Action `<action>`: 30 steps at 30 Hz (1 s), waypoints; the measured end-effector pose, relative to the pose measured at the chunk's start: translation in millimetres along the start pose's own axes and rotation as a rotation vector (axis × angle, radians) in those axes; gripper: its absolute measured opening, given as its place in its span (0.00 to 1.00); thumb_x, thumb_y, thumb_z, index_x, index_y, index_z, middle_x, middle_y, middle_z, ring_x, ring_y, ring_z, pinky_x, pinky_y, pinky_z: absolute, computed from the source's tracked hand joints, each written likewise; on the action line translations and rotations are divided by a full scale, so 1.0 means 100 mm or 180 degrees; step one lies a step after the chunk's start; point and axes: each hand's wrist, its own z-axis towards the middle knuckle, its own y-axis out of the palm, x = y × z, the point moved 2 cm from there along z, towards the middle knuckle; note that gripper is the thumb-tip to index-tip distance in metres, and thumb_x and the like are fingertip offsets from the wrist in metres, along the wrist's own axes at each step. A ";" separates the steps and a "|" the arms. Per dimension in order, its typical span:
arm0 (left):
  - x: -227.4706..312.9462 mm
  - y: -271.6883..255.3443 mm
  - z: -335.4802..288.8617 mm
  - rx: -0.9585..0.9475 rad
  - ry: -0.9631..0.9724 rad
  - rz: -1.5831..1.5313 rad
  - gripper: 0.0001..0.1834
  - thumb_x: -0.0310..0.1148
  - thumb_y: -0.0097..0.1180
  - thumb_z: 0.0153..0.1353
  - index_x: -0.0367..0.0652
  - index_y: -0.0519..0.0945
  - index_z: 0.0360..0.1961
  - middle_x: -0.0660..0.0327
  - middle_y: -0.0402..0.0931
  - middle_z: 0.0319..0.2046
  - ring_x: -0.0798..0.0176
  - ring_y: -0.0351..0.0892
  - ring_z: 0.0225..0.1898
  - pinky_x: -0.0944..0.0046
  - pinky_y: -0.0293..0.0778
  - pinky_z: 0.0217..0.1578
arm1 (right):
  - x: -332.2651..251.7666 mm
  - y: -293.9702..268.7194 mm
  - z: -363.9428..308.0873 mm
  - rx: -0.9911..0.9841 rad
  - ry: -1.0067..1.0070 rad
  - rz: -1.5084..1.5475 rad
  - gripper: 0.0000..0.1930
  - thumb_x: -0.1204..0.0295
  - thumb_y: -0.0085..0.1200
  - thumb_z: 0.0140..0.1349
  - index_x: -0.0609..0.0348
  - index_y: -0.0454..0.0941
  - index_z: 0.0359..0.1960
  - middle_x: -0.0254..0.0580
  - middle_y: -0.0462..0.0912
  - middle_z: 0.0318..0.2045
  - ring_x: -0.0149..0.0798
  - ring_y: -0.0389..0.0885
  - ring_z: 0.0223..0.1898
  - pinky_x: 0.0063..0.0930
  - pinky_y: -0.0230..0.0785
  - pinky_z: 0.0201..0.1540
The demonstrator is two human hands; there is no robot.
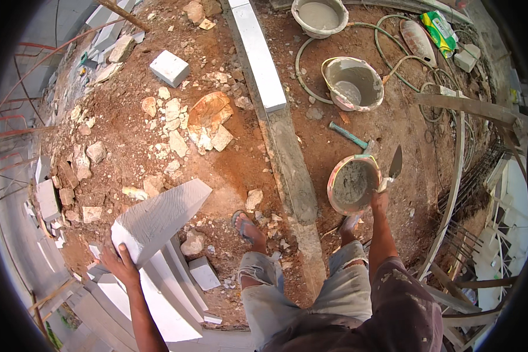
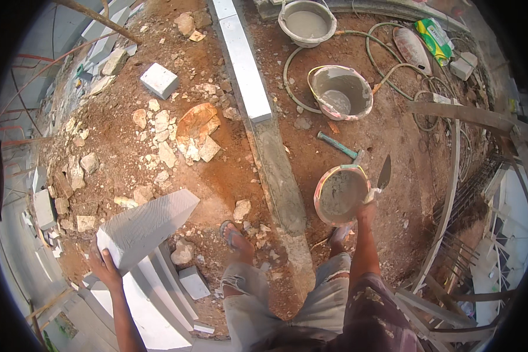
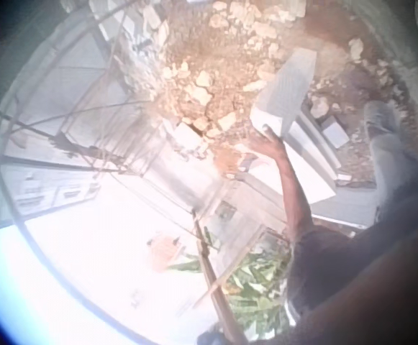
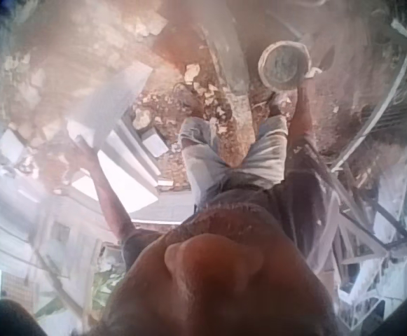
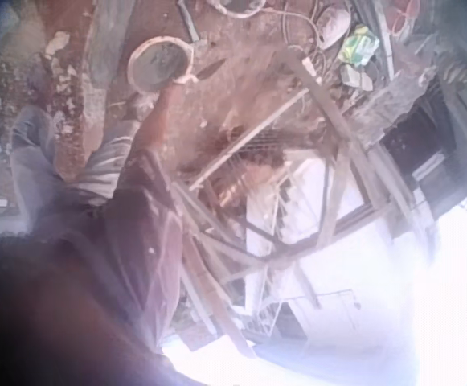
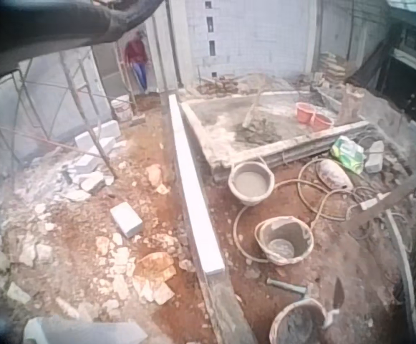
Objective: The person scoops cement from a bucket with a trowel and spreads it along a narrow trench. They then pick up a white rectangular tile, apply cement to its back, and place it into the trench. The person uses a hammer to tap the tile into position and later measures the area with a tape measure.
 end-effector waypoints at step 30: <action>-1.09 -0.09 0.23 0.0853 -0.3620 0.0597 0.38 0.60 0.35 0.74 0.33 0.77 0.59 0.39 0.76 0.57 0.36 0.76 0.55 0.46 0.72 0.53 | -6.17 -0.65 2.63 -0.0235 -0.1474 -0.0573 0.29 0.48 0.49 0.68 0.53 0.70 0.64 0.60 0.82 0.50 0.61 0.79 0.54 0.52 0.70 0.56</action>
